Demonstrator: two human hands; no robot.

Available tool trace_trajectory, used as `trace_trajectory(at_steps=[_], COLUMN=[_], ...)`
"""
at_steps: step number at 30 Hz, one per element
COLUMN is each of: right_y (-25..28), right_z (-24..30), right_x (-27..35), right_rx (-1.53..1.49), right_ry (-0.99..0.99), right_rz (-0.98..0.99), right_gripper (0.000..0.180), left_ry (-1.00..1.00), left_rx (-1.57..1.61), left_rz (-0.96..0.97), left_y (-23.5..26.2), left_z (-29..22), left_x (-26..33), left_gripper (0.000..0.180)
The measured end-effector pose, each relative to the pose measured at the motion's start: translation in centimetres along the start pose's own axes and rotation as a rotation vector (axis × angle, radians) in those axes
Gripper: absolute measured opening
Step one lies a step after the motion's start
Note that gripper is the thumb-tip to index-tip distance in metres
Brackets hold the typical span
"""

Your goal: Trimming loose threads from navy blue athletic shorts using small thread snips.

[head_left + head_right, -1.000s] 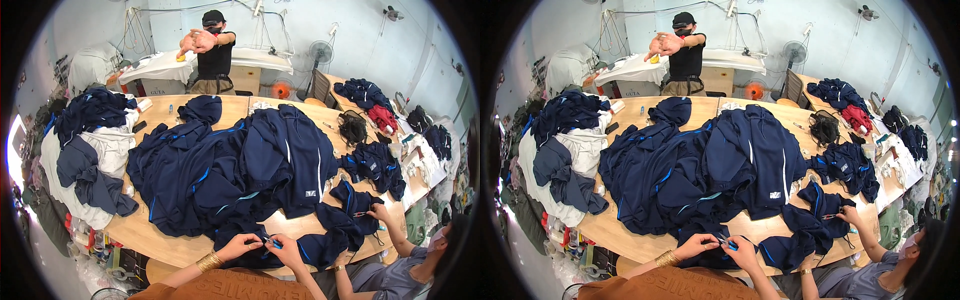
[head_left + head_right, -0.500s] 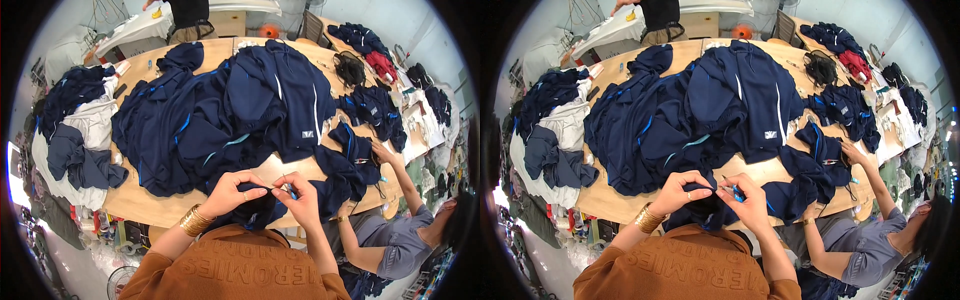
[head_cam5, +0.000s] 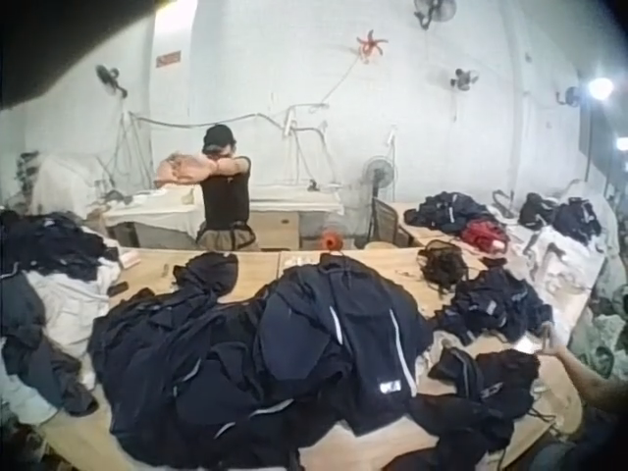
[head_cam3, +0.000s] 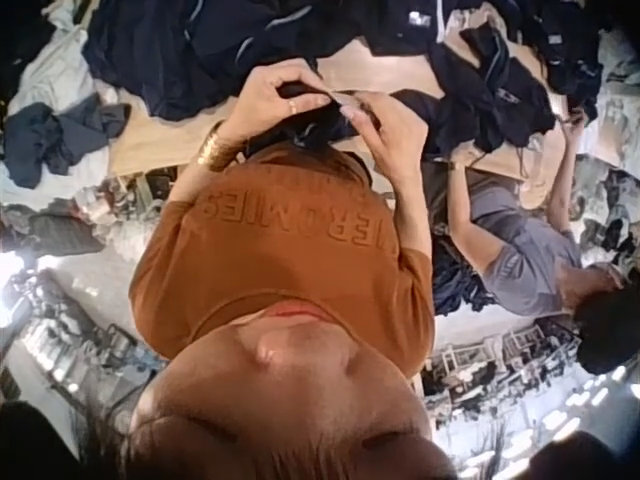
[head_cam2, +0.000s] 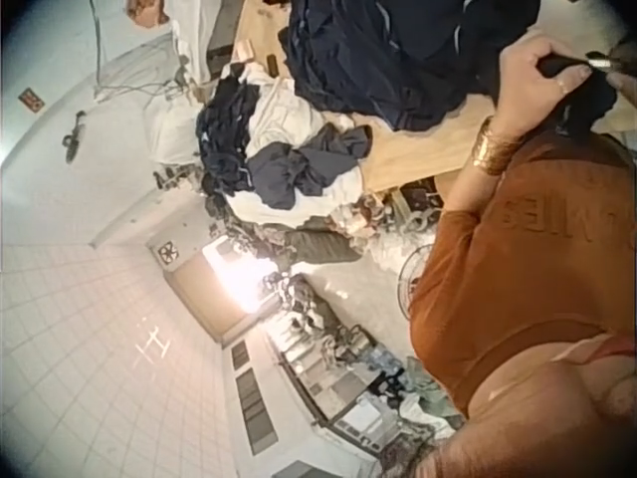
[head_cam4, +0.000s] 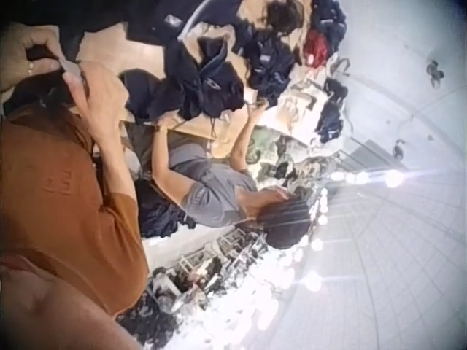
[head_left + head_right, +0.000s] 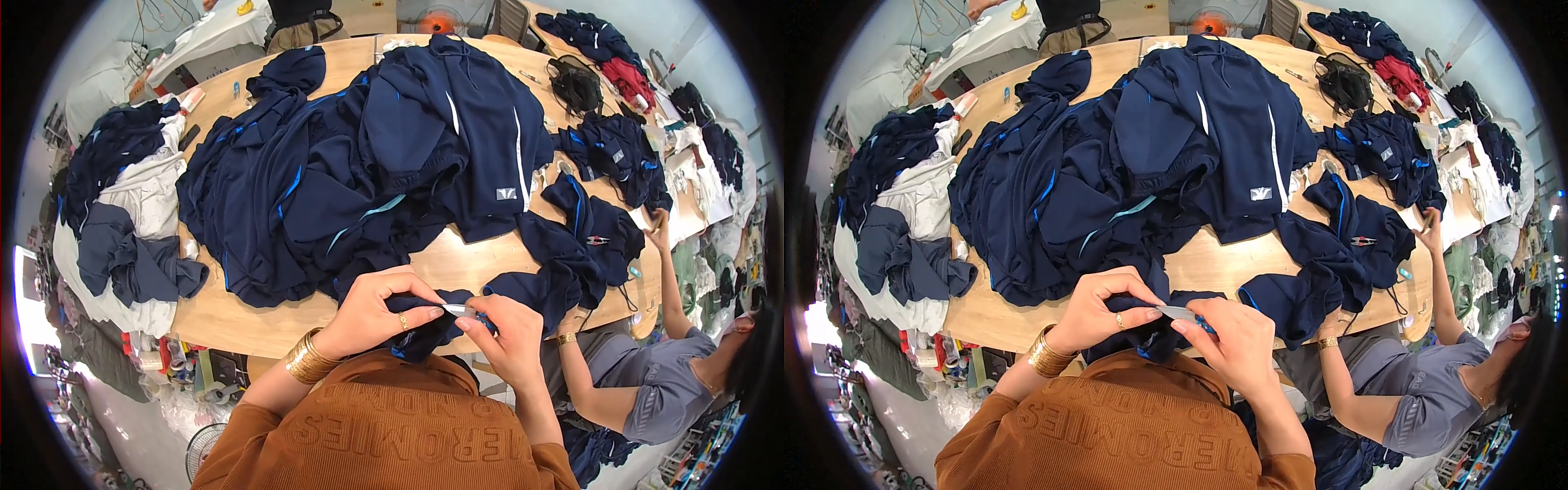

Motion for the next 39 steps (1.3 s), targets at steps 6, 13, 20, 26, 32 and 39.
trace_trajectory(at_steps=[6, 13, 20, 26, 32, 39], right_y=[-0.02, -0.04, -0.13, -0.22, -0.35, -0.58], right_z=[0.31, 0.38, 0.36, 0.45, 0.2, 0.28], right_x=[-0.27, -0.56, -0.64, -0.74, -0.58, -0.42], right_rx=[0.112, 0.116, 0.159, 0.123, 0.126, 0.09], right_ry=[0.063, 0.102, 0.117, 0.123, 0.078, 0.098], right_rz=[-0.024, -0.013, 0.009, -0.018, 0.039, 0.001], right_gripper=[0.024, 0.025, 0.025, 0.025, 0.024, 0.023], left_ry=[-0.023, -0.044, -0.035, -0.023, -0.024, 0.009], left_rx=[-0.052, -0.079, -0.073, -0.085, -0.062, -0.073], left_rz=[0.008, 0.032, 0.037, 0.037, 0.032, 0.032], left_y=[0.18, 0.3, 0.36, 0.36, 0.31, 0.33], left_z=[0.18, 0.35, 0.35, 0.39, 0.36, 0.2], left_x=[-0.01, -0.11, -0.1, -0.11, 0.07, 0.25], left_gripper=[0.012, 0.012, 0.011, 0.012, 0.013, 0.011])
Point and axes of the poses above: each hand's wrist, its own x-axis away from the middle knuckle, its own y-axis out of the back of the hand, z = x × y, the point moved 3 cm from there along -x, towards the middle knuckle, and after that the axes turned 5 degrees about -y, right-handed, at the moved point
